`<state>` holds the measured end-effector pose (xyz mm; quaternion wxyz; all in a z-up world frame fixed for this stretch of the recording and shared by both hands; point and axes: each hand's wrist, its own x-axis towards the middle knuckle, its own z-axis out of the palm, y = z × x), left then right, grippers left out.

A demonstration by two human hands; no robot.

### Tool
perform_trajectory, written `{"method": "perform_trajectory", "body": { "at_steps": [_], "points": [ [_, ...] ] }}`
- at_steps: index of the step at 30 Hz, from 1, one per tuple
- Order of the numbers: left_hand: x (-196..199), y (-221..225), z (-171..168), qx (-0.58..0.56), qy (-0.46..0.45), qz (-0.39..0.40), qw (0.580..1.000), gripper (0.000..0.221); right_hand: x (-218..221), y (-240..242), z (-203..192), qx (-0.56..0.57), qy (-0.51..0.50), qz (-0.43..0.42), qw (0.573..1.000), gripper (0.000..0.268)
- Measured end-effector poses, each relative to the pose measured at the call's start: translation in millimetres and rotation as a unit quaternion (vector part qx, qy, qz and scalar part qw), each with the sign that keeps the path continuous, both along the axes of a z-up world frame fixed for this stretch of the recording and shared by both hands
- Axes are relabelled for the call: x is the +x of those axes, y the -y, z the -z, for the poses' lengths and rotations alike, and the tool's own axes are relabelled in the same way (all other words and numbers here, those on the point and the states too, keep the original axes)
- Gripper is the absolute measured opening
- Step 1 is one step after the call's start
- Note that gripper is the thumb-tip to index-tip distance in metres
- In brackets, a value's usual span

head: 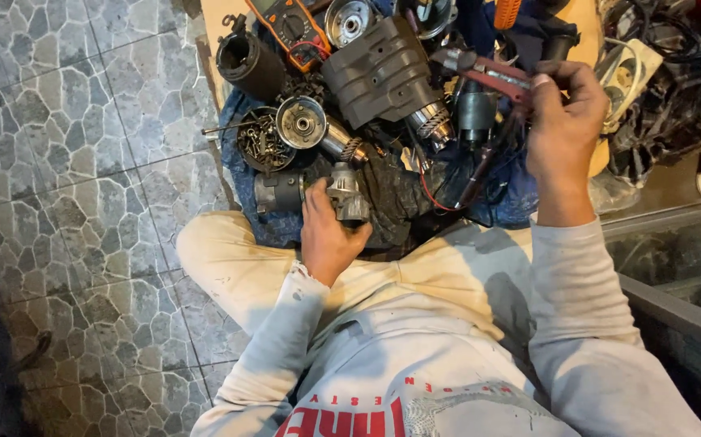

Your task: The person is securing bolts on a metal housing, likely part of a motor or alternator, using a screwdriver.

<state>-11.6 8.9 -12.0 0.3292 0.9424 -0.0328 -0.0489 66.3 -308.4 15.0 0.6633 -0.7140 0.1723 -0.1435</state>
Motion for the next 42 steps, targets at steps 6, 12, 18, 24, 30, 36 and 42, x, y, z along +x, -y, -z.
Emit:
{"method": "perform_trajectory", "body": {
  "at_steps": [6, 12, 18, 24, 30, 36, 42],
  "points": [
    [3.3, 3.6, -0.9, 0.013, -0.004, -0.005, 1.0, 0.093, 6.3, -23.0, -0.2, 0.176, 0.025, -0.105, 0.978, 0.02],
    [2.8, 5.0, 1.0, 0.0, 0.039, -0.007, 0.999, 0.092, 22.3, -80.9, 4.3, 0.087, 0.013, -0.238, 0.967, 0.024],
    [-0.7, 2.2, 6.8, -0.015, 0.036, -0.004, 0.999, 0.094, 38.8, -87.1, 31.6, -0.368, 0.086, -0.179, 0.908, 0.03],
    [5.1, 6.2, -3.4, 0.014, 0.0, 0.002, 1.0, 0.095, 83.3, -46.3, 42.7, -0.402, 0.04, -0.223, 0.887, 0.027],
    [6.3, 8.4, -3.8, 0.011, -0.042, -0.016, 0.999, 0.093, 120.3, -27.8, 80.6, -0.218, -0.105, -0.289, 0.926, 0.039],
    [4.3, 9.6, 1.9, 0.021, -0.034, -0.008, 0.999, 0.099, 117.2, -50.6, 45.2, -0.143, -0.198, -0.252, 0.936, 0.034],
    [2.2, 6.5, -0.4, -0.005, -0.024, -0.009, 1.0, 0.097, 105.9, -38.6, 56.2, -0.315, -0.046, -0.196, 0.927, 0.018]
  ]
}}
